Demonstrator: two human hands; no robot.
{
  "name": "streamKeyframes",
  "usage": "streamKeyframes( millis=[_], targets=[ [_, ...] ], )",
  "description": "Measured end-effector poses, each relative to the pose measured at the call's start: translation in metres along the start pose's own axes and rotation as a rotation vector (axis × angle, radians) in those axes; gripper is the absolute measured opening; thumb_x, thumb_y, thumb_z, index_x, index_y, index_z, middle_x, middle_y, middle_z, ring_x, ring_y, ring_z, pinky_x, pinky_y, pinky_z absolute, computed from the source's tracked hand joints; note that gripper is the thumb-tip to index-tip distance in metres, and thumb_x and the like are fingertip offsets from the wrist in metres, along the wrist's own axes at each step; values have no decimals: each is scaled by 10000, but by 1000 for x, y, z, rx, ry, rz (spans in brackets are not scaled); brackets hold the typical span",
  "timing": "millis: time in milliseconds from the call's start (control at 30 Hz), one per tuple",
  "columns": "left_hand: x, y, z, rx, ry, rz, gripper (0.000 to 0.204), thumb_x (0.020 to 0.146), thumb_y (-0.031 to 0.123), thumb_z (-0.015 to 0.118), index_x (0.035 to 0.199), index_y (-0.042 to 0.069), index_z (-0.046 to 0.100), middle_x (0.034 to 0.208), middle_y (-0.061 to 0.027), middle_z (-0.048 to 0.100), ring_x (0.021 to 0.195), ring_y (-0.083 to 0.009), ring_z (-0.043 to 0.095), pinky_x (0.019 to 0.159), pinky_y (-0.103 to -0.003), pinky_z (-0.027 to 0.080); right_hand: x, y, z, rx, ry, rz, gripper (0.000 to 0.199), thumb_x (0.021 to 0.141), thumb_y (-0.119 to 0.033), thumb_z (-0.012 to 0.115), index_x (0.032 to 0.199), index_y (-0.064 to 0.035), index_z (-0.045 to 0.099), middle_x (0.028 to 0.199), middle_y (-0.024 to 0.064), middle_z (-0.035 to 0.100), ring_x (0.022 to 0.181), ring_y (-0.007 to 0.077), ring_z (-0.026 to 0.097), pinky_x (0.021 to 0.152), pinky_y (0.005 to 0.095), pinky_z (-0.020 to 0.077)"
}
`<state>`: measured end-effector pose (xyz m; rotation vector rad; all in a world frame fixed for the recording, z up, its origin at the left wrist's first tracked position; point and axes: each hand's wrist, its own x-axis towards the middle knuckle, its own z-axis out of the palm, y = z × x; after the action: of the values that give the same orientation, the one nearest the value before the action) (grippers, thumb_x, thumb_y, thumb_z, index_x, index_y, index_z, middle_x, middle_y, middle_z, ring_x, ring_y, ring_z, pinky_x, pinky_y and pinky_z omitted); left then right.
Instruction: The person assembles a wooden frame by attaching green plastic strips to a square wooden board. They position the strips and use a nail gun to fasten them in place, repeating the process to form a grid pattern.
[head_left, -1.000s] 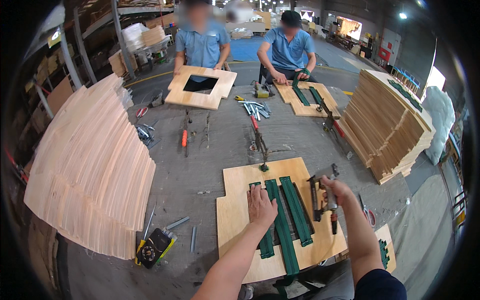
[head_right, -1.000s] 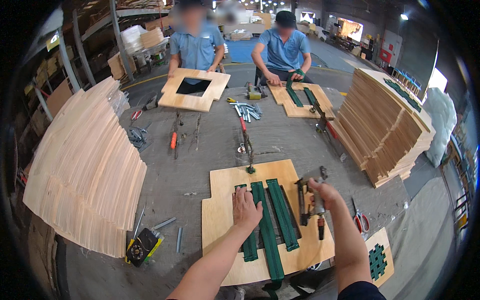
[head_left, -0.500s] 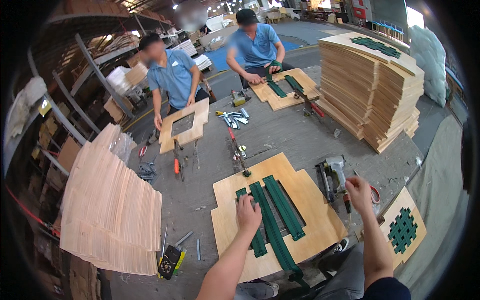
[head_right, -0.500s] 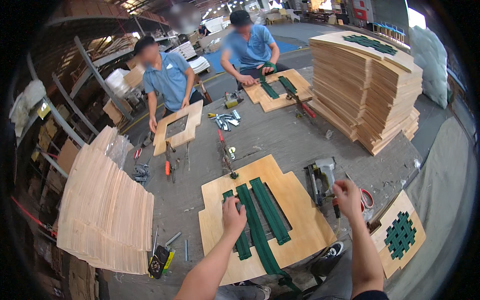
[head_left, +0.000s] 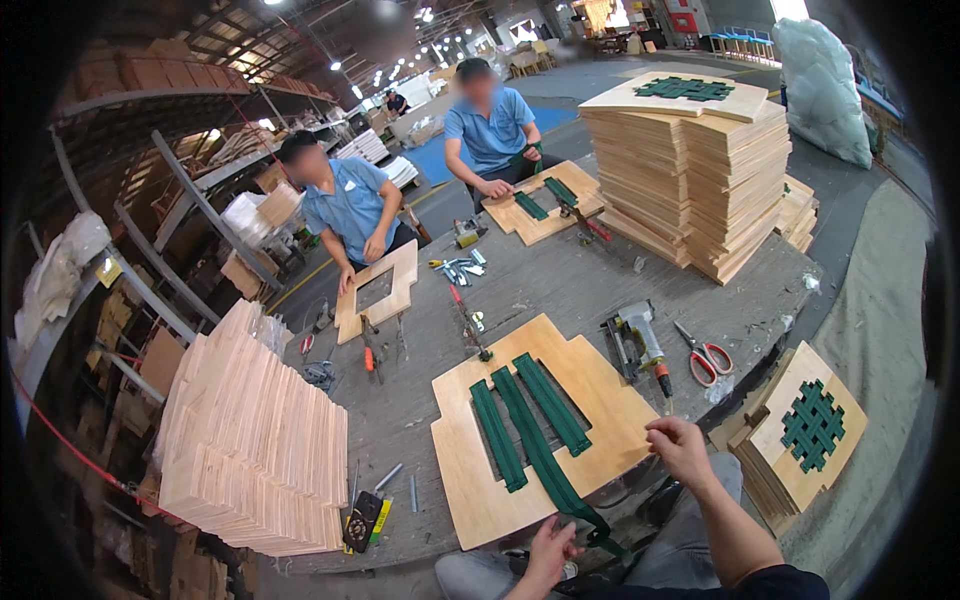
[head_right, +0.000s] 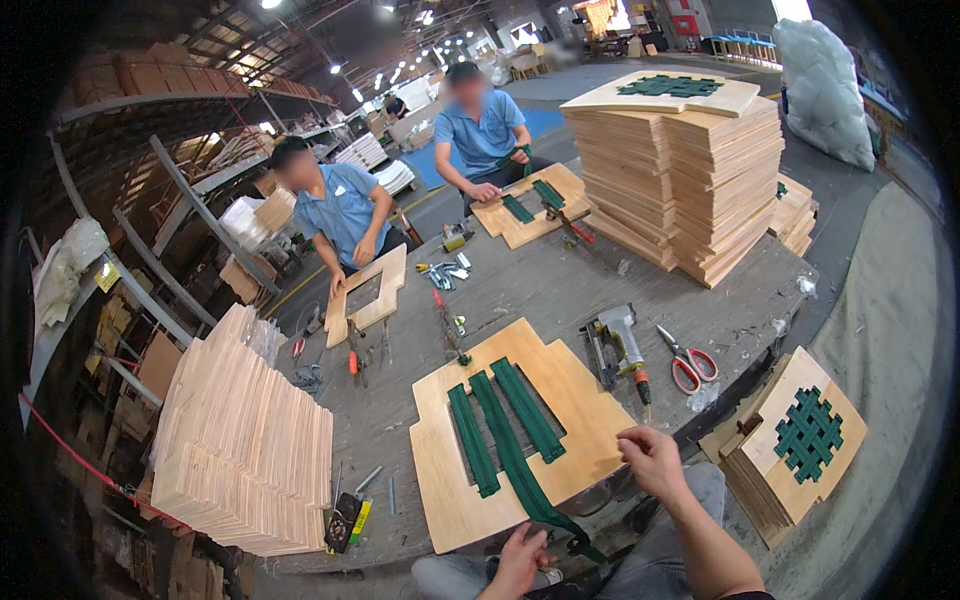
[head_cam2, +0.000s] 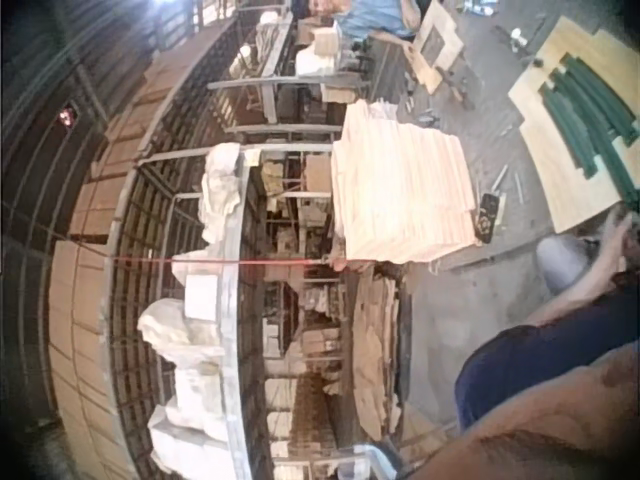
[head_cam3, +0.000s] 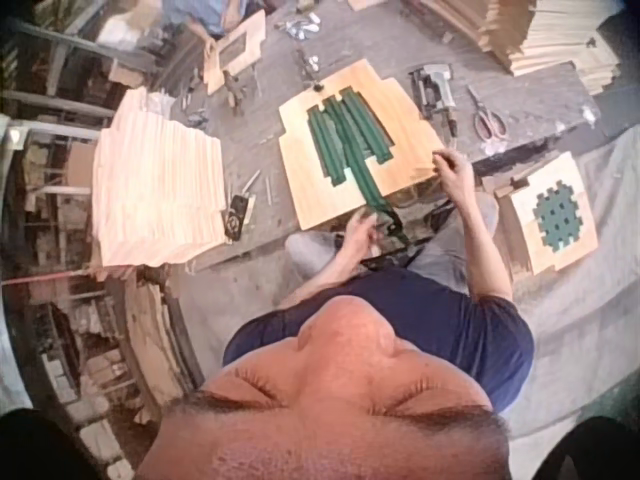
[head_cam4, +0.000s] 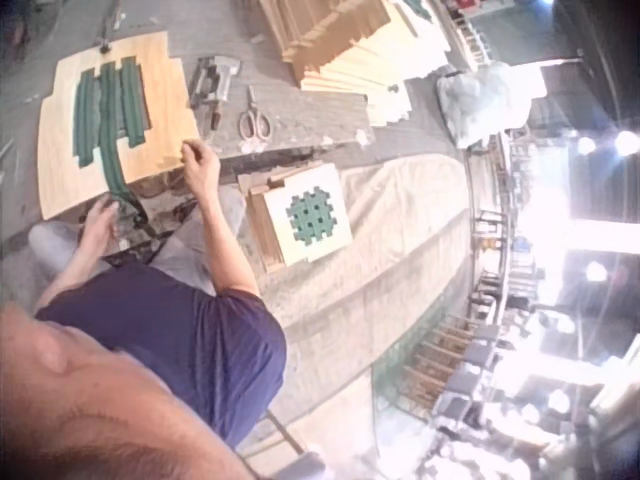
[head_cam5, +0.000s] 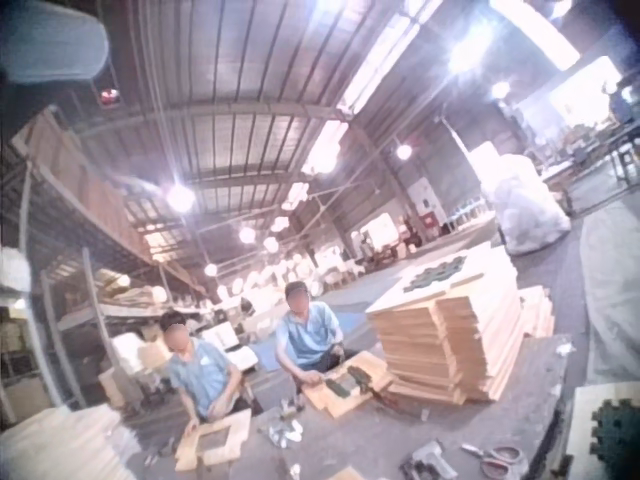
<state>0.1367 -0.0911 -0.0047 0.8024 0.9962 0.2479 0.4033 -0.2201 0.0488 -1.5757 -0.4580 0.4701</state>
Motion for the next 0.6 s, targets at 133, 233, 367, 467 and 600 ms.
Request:
streamKeyframes(
  millis=[133, 233, 367, 467, 600],
  targets=[
    [34, 4, 6, -58, -378, -182, 273, 1017, 307, 676, 948, 49, 622, 764, -7, 570, 556, -119, 545, 710, -387, 608, -29, -3, 17, 41, -109, 8, 177, 975, -97, 670, 1074, 46, 706, 831, 45, 699, 763, 113, 664, 698, 274, 532],
    [32, 6, 10, 137, -357, -181, 401, 1037, 419, 619, 849, 65, 612, 697, 1, 571, 538, -123, 545, 731, -383, 603, -52, 6, 20, 35, -179, 101, 198, 997, -116, 652, 1085, 55, 700, 835, 43, 694, 758, 114, 653, 705, 276, 538],
    [14, 11, -6, 382, -462, -162, 498, 1071, 456, 534, 763, 73, 614, 622, -11, 559, 527, -143, 551, 785, -382, 585, -51, 20, 40, 229, -288, 364, 284, 1045, -190, 591, 1167, 51, 677, 943, 102, 714, 816, 176, 689, 766, 325, 581],
    [-16, 4, -9, 353, -584, -319, 555, 1071, 483, 518, 708, 74, 607, 633, -21, 573, 535, -155, 567, 723, -337, 574, -31, 23, 69, 498, -492, 764, 415, 1088, -322, 516, 1312, 19, 594, 1085, 154, 704, 968, 266, 709, 858, 408, 590],
    [-37, -18, -8, 389, -760, -318, 594, 1049, 547, 526, 713, 67, 625, 636, -27, 611, 580, -138, 635, 503, -240, 438, 0, 25, 125, 628, -688, 928, 487, 1120, -403, 385, 1353, -4, 540, 1140, 171, 688, 1022, 310, 698, 880, 471, 588]
  ],
)
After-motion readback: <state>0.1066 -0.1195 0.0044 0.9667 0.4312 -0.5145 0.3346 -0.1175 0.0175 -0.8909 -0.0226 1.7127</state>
